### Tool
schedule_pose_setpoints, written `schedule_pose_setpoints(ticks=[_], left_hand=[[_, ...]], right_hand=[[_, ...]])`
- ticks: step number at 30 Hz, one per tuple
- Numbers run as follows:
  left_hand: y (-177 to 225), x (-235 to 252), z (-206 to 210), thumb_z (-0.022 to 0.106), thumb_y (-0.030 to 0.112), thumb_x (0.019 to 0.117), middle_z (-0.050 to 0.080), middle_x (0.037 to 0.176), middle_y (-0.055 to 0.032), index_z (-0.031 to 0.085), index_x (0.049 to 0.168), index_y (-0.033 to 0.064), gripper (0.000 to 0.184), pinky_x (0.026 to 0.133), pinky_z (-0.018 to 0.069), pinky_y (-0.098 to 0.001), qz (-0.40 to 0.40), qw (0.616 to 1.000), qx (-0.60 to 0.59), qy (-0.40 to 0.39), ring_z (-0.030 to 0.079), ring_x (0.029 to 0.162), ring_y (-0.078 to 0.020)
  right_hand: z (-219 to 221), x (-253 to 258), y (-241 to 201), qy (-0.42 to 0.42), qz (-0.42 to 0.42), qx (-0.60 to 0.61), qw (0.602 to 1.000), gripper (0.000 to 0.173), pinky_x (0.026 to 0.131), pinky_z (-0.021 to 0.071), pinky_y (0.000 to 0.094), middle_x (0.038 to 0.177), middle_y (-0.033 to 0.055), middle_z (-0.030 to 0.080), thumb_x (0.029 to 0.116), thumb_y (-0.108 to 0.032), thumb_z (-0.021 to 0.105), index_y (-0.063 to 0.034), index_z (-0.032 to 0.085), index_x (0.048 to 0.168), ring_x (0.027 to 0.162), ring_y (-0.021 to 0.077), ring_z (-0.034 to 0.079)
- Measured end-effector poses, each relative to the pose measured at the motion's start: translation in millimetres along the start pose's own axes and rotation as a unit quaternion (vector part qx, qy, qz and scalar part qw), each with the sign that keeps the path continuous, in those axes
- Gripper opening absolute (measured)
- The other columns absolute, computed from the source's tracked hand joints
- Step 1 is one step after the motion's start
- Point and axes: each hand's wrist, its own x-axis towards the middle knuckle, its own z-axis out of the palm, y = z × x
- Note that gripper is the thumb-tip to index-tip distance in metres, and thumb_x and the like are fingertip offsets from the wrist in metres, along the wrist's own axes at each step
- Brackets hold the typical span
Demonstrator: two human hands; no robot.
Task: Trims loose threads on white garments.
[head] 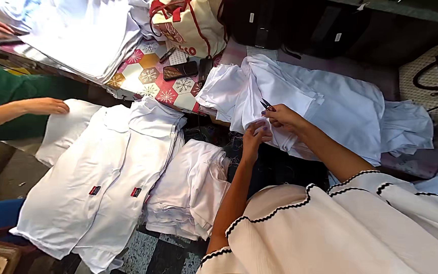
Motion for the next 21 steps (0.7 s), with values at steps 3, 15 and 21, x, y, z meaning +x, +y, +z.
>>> schedule_pose_setpoints(ticks=[3,15,21], left_hand=[[6.2,-1.2,1.9,0.060,-0.001,0.0984,0.071,0.103,-0.0125,0.058,0.132,-0.0077,0.034,0.070,0.0607,-0.0293,0.019,0.995,0.071,-0.074,0.069,0.072,-0.0126],[-26.9,21.8,-0.7,0.078,0.017,0.0909,0.063,0.118,-0.0251,0.069,0.124,-0.0032,0.040,0.083,0.0577,-0.0422,0.302,0.853,0.418,0.084,0.066,0.099,-0.0322],[-24.8,39.3,26.6,0.079,0.017,0.0906,0.064,0.115,-0.0241,0.068,0.123,-0.0051,0.040,0.086,0.0572,-0.0483,0.324,0.815,0.480,0.022,0.066,0.103,-0.0371]], right_hand=[[-4.8,-8.5,0.9,0.001,-0.028,0.023,0.999,0.015,0.043,0.0310,0.0162,0.059,-0.0083,0.041,0.1059,-0.016,0.056,-0.0056,0.056,0.095,0.045,-0.0007,0.034],[-30.3,-48.2,10.7,0.243,-0.276,-0.499,0.784,0.014,0.065,0.0523,0.0617,0.094,0.0219,0.069,0.0962,-0.007,0.066,-0.0028,0.074,0.107,0.082,0.0434,0.069],[-63.8,-26.0,26.5,0.146,-0.103,-0.408,0.895,0.022,0.086,0.0483,0.0684,0.104,0.0256,0.071,0.1009,-0.012,0.061,-0.0005,0.072,0.116,0.099,0.0462,0.067]])
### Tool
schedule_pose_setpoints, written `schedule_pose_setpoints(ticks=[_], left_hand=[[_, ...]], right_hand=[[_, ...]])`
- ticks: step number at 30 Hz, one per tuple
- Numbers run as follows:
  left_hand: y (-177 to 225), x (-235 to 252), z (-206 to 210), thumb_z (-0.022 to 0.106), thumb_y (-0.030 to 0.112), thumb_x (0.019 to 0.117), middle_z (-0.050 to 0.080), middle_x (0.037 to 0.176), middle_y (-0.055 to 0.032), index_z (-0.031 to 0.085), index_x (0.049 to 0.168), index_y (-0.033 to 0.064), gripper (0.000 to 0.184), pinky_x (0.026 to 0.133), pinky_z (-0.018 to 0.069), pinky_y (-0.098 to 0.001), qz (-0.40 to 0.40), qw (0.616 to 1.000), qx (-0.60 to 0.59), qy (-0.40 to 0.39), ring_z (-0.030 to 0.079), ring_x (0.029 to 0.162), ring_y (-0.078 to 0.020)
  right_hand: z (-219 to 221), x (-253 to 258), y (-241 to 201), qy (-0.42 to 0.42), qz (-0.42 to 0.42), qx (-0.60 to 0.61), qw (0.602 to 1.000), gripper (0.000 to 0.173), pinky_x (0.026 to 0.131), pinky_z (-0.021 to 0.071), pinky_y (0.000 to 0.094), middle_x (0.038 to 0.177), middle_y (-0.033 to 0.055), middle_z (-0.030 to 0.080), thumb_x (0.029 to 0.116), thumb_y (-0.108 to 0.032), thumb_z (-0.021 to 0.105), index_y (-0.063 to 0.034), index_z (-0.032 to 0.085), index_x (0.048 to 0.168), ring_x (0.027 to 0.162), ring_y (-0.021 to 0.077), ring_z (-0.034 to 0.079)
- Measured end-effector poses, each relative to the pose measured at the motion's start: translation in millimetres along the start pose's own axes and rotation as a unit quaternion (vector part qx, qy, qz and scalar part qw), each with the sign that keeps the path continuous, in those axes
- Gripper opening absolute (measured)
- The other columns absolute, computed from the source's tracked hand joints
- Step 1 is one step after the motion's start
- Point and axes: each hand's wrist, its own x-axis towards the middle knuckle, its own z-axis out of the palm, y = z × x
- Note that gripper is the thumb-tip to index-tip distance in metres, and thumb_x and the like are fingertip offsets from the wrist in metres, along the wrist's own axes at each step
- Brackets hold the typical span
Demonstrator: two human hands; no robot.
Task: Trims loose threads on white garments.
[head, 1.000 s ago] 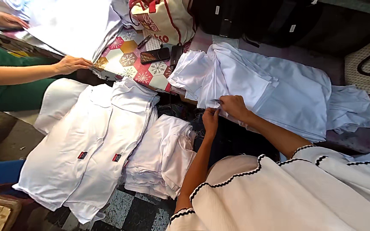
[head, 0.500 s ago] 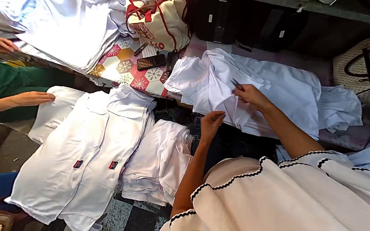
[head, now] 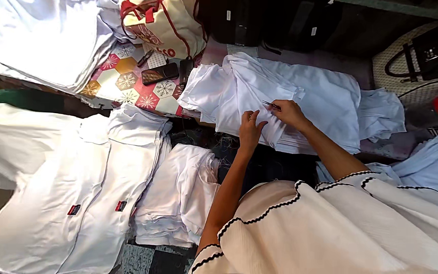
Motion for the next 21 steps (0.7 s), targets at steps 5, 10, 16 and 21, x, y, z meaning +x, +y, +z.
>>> schedule_pose_setpoints(ticks=[5,10,16,21], left_hand=[[3.1,-3.3,0.6,0.064,0.005,0.0978,0.070,0.096,-0.0202,0.075,0.098,-0.0038,0.014,0.085,0.0576,-0.0498,0.010,0.998,0.005,-0.066,0.070,0.094,-0.0349],[20.7,-40.6,-38.3,0.055,0.008,0.1013,0.072,0.099,-0.0213,0.075,0.100,-0.0059,0.024,0.091,0.0550,-0.0510,-0.072,0.965,-0.008,-0.252,0.071,0.096,-0.0345],[46.4,-9.8,-33.4,0.062,0.012,0.1008,0.073,0.099,-0.0208,0.074,0.105,-0.0048,0.022,0.088,0.0564,-0.0532,-0.109,0.983,0.003,-0.145,0.072,0.093,-0.0344],[32.4,14.5,4.4,0.058,0.010,0.1027,0.067,0.109,-0.0256,0.068,0.108,-0.0080,0.021,0.091,0.0547,-0.0554,-0.087,0.977,0.055,-0.185,0.068,0.104,-0.0407]], right_hand=[[3.6,2.1,24.0,-0.011,-0.010,0.077,0.997,0.021,0.085,0.0504,0.0618,0.099,0.0217,0.071,0.0977,-0.008,0.064,-0.0016,0.073,0.116,0.092,0.0392,0.067],[-3.0,4.2,32.5,-0.055,-0.034,0.102,0.993,0.022,0.084,0.0510,0.0560,0.097,0.0203,0.070,0.0972,-0.008,0.066,-0.0013,0.071,0.118,0.087,0.0337,0.065],[-5.4,8.6,30.4,-0.091,-0.069,0.094,0.989,0.031,0.078,0.0506,0.0540,0.095,0.0201,0.069,0.0917,-0.003,0.070,-0.0020,0.070,0.123,0.081,0.0318,0.063],[0.8,7.7,35.0,-0.068,-0.074,0.094,0.990,0.030,0.083,0.0514,0.0569,0.098,0.0210,0.071,0.0909,-0.005,0.072,-0.0009,0.071,0.120,0.087,0.0349,0.067]])
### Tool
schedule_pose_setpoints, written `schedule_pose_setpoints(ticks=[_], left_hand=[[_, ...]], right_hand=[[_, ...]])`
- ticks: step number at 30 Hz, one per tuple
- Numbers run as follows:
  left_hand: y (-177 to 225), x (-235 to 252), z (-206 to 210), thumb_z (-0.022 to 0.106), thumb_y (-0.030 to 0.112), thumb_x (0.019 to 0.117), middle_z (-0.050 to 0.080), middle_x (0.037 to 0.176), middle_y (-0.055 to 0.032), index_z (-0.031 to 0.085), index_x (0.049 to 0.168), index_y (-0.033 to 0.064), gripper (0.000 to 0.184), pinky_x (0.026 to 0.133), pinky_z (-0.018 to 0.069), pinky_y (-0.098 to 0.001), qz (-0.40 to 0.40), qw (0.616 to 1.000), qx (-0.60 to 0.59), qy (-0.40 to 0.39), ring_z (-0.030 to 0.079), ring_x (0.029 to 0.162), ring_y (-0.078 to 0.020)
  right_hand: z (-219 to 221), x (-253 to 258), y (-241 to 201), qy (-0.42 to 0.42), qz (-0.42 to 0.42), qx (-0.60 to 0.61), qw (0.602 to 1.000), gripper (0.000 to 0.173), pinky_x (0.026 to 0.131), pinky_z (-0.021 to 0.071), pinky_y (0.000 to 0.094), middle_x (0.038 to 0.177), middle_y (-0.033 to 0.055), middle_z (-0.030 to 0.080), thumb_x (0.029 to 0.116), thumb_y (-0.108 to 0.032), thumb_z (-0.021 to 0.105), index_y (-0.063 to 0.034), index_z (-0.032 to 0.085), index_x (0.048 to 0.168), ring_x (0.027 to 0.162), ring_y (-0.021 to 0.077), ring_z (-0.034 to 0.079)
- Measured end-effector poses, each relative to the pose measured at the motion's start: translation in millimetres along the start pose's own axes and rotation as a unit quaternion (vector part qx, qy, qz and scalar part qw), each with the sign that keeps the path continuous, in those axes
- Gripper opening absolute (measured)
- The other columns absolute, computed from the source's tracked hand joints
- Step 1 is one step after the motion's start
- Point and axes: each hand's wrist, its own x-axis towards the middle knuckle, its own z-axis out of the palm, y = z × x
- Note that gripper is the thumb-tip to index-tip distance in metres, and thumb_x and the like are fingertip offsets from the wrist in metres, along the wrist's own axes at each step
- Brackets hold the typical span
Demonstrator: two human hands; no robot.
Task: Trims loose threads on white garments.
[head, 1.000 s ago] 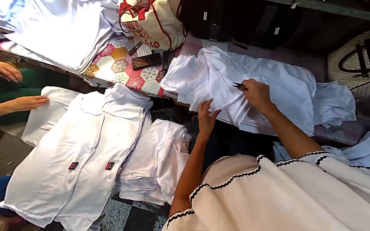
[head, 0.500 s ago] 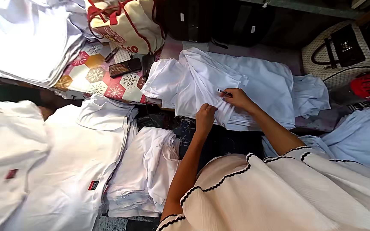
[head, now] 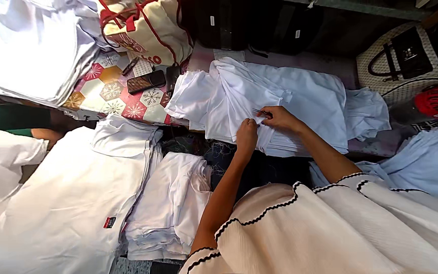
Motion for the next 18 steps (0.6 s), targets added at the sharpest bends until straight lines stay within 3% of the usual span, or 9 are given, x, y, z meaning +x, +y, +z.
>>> schedule_pose_setpoints(ticks=[2,4,6,9,10,11,14,16,18], left_hand=[[2.4,-17.6,-10.9,0.059,0.010,0.1007,0.071,0.099,-0.0224,0.071,0.102,-0.0075,0.021,0.088,0.0562,-0.0532,0.037,0.989,-0.053,-0.135,0.071,0.094,-0.0348],[4.9,-40.0,-19.3,0.061,0.016,0.1007,0.073,0.098,-0.0197,0.073,0.103,-0.0050,0.024,0.090,0.0545,-0.0541,0.032,0.959,-0.062,-0.274,0.071,0.094,-0.0323],[10.9,-58.1,-29.4,0.058,0.019,0.1025,0.073,0.106,-0.0204,0.073,0.107,-0.0025,0.027,0.094,0.0517,-0.0590,-0.034,0.976,-0.007,-0.216,0.070,0.105,-0.0362],[-9.7,-58.0,-25.6,0.074,0.024,0.0933,0.069,0.112,-0.0219,0.074,0.110,-0.0001,0.029,0.085,0.0559,-0.0550,-0.055,0.991,0.078,0.093,0.068,0.106,-0.0396],[-21.3,-51.4,-22.5,0.076,0.023,0.0912,0.067,0.115,-0.0237,0.072,0.113,-0.0009,0.033,0.083,0.0563,-0.0543,-0.042,0.986,0.085,0.138,0.066,0.108,-0.0414],[-30.6,-46.4,-18.6,0.074,0.018,0.0925,0.066,0.115,-0.0252,0.071,0.113,-0.0027,0.029,0.082,0.0569,-0.0543,-0.028,0.986,0.072,0.146,0.066,0.106,-0.0423],[-33.3,-46.0,-1.9,0.065,0.006,0.0960,0.072,0.095,-0.0205,0.076,0.097,-0.0038,0.015,0.078,0.0598,-0.0496,0.052,0.992,0.012,0.117,0.073,0.089,-0.0347],[-16.7,-58.0,3.2,0.060,0.008,0.0985,0.073,0.093,-0.0185,0.076,0.096,-0.0036,0.020,0.085,0.0589,-0.0483,0.076,0.996,-0.039,0.029,0.073,0.090,-0.0320],[-6.2,-69.7,1.7,0.057,0.010,0.1012,0.074,0.099,-0.0193,0.075,0.099,-0.0046,0.024,0.092,0.0557,-0.0507,0.065,0.992,-0.061,-0.085,0.072,0.097,-0.0332]], right_hand=[[-0.5,-1.0,0.9,0.003,-0.007,-0.009,1.000,0.030,0.086,0.0516,0.0601,0.103,0.0208,0.072,0.0913,-0.008,0.073,-0.0023,0.071,0.120,0.093,0.0365,0.068],[1.3,-1.4,-0.8,0.000,-0.022,-0.041,0.999,0.034,0.087,0.0511,0.0623,0.108,0.0199,0.072,0.0915,-0.015,0.075,-0.0048,0.071,0.123,0.098,0.0377,0.069],[9.7,-2.7,-5.4,0.024,-0.066,-0.102,0.992,0.033,0.086,0.0521,0.0636,0.112,0.0170,0.073,0.0920,-0.019,0.074,-0.0077,0.073,0.123,0.101,0.0379,0.070],[26.2,-1.5,-9.7,0.101,-0.180,-0.140,0.968,0.016,0.067,0.0531,0.0591,0.097,0.0161,0.074,0.0892,-0.010,0.071,-0.0032,0.077,0.103,0.083,0.0364,0.072],[24.0,-0.3,-10.5,0.123,-0.201,-0.137,0.962,0.015,0.065,0.0533,0.0577,0.095,0.0164,0.074,0.0887,-0.008,0.071,-0.0019,0.076,0.101,0.080,0.0359,0.072],[16.4,0.5,-12.0,0.144,-0.209,-0.130,0.958,0.014,0.067,0.0548,0.0574,0.096,0.0174,0.074,0.0893,-0.007,0.071,-0.0004,0.076,0.101,0.081,0.0359,0.072],[-24.9,0.1,-9.5,0.235,-0.161,-0.122,0.951,0.016,0.074,0.0558,0.0584,0.097,0.0219,0.073,0.0911,-0.007,0.069,0.0043,0.075,0.100,0.085,0.0379,0.072],[-51.2,-1.2,1.1,0.271,-0.062,-0.140,0.950,0.021,0.076,0.0515,0.0614,0.096,0.0260,0.071,0.0937,-0.013,0.067,0.0077,0.071,0.098,0.087,0.0424,0.069],[-63.9,-3.0,9.6,0.235,0.069,-0.163,0.956,0.025,0.083,0.0471,0.0682,0.105,0.0293,0.068,0.0971,-0.016,0.065,0.0080,0.070,0.104,0.099,0.0487,0.066]])
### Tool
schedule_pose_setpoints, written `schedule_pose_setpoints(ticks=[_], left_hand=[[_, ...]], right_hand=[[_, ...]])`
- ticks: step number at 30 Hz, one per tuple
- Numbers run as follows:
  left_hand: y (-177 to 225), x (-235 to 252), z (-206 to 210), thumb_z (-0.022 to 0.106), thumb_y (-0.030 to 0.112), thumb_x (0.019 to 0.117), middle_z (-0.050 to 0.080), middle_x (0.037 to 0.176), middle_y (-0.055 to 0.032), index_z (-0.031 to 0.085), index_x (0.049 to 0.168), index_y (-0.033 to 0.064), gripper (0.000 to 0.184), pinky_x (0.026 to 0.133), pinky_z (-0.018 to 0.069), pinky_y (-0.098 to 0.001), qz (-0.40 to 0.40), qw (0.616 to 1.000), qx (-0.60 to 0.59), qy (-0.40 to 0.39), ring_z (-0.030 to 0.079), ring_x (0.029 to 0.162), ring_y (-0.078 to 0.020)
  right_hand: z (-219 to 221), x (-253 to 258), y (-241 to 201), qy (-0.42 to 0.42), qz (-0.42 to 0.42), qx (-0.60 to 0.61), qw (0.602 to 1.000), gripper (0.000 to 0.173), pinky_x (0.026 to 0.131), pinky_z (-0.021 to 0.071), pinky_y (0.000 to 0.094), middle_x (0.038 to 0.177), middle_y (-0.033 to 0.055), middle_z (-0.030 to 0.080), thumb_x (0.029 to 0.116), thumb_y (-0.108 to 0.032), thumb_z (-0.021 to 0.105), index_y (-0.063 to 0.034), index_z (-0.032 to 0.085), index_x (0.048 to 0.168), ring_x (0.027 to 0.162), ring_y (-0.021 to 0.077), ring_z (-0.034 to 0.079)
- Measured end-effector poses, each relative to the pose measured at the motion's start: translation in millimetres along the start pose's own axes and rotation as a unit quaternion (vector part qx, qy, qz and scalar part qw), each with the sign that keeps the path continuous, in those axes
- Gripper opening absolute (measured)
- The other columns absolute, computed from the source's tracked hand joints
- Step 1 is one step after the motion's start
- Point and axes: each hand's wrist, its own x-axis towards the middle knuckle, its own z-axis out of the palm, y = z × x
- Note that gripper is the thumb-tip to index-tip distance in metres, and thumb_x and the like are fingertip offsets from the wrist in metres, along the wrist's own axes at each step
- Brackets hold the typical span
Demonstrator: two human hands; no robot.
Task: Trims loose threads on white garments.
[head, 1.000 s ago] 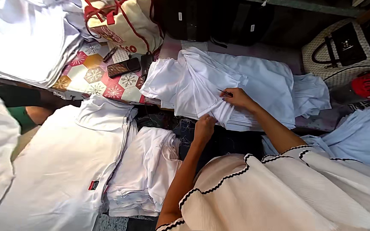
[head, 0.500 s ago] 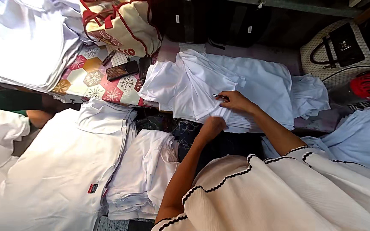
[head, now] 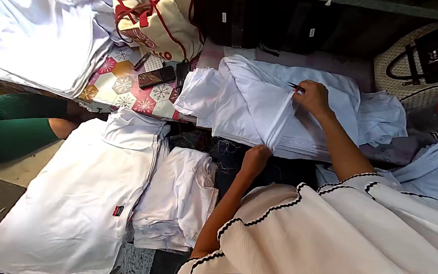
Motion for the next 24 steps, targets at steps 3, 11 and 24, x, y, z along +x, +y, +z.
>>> schedule_pose_setpoints(ticks=[3,11,24], left_hand=[[-4.4,-2.7,-24.4,0.056,0.010,0.1023,0.074,0.111,-0.0199,0.077,0.106,-0.0015,0.024,0.095,0.0550,-0.0530,-0.051,0.994,0.058,0.073,0.071,0.108,-0.0352],[-55.8,90.2,-106.7,0.062,0.033,0.1010,0.053,0.137,-0.0356,0.054,0.139,-0.0084,0.057,0.098,0.0436,-0.0669,-0.261,0.919,0.211,0.206,0.050,0.129,-0.0532],[-90.0,78.9,-150.9,0.081,0.033,0.0884,0.064,0.131,-0.0273,0.041,0.154,0.0069,0.081,0.096,0.0490,-0.0685,-0.201,0.974,0.059,0.089,0.064,0.115,-0.0470]], right_hand=[[-6.8,-12.4,-18.1,-0.005,0.083,-0.027,0.996,0.025,0.086,0.0459,0.0720,0.118,0.0308,0.066,0.0985,-0.006,0.057,0.0060,0.067,0.117,0.110,0.0523,0.063],[53.1,-31.0,-85.9,0.019,-0.082,0.011,0.996,0.023,0.069,0.0533,0.0619,0.107,0.0228,0.070,0.0968,-0.009,0.061,-0.0012,0.071,0.116,0.089,0.0434,0.070],[59.2,-5.2,-60.5,-0.017,0.080,0.048,0.996,0.033,0.089,0.0478,0.0683,0.111,0.0290,0.069,0.1052,-0.019,0.049,0.0030,0.066,0.123,0.106,0.0486,0.067]])
